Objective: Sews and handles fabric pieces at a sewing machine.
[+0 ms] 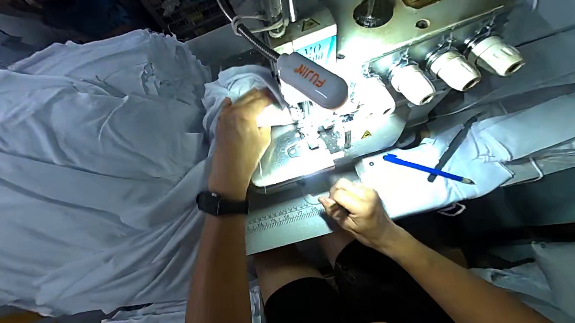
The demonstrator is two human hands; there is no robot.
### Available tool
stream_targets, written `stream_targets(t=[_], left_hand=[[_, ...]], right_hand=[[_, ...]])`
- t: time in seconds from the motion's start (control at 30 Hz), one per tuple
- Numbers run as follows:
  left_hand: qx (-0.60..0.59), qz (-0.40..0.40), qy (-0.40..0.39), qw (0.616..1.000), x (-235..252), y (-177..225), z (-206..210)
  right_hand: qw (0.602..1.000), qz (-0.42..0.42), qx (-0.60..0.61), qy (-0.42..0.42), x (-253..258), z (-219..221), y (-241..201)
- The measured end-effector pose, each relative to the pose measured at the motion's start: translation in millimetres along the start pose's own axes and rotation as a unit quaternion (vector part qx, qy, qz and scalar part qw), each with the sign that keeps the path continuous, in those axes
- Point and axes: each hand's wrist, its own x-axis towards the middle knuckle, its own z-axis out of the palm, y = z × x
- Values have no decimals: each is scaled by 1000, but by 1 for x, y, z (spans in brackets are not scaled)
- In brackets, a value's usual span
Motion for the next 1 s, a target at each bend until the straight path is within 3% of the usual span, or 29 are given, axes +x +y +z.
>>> stream_targets(t=[0.07, 0.13, 0.23, 0.33, 0.47, 0.57, 0.73, 0.8, 0.87, 0.93, 1.0], left_hand=[[14, -60, -12, 998, 10, -1, 1], [9, -93, 15, 996, 7, -1, 6], [-9, -95, 55, 994, -37, 17, 6], [2, -110, 102, 989, -81, 42, 8], [16, -153, 165, 974, -101, 54, 19], [38, -161, 174, 971, -106, 57, 25], [103, -152, 142, 973, -109, 60, 23], [52, -120, 151, 980, -113, 54, 12], [-87, -120, 137, 979, -116, 47, -14], [-261, -143, 68, 952, -123, 39, -44], [-339, -141, 5, 930, -132, 30, -67]], right_hand=[[999, 8, -16, -39, -8, 3, 6], [997, 56, 45, -33, 3, -7, -2], [989, 121, 62, -51, 32, -34, -18], [994, 101, 0, -45, 62, -53, -35], [994, 37, -102, -33, 88, -51, -53], [981, 41, -183, -37, 97, -42, -69], [992, 7, -127, -7, 104, -27, -76], [998, 14, -51, -24, 104, -35, -73], [995, 42, 57, -66, 107, -52, -68], [978, 56, 169, -112, 112, -65, -65], [964, 0, 216, -158, 121, -66, -69]])
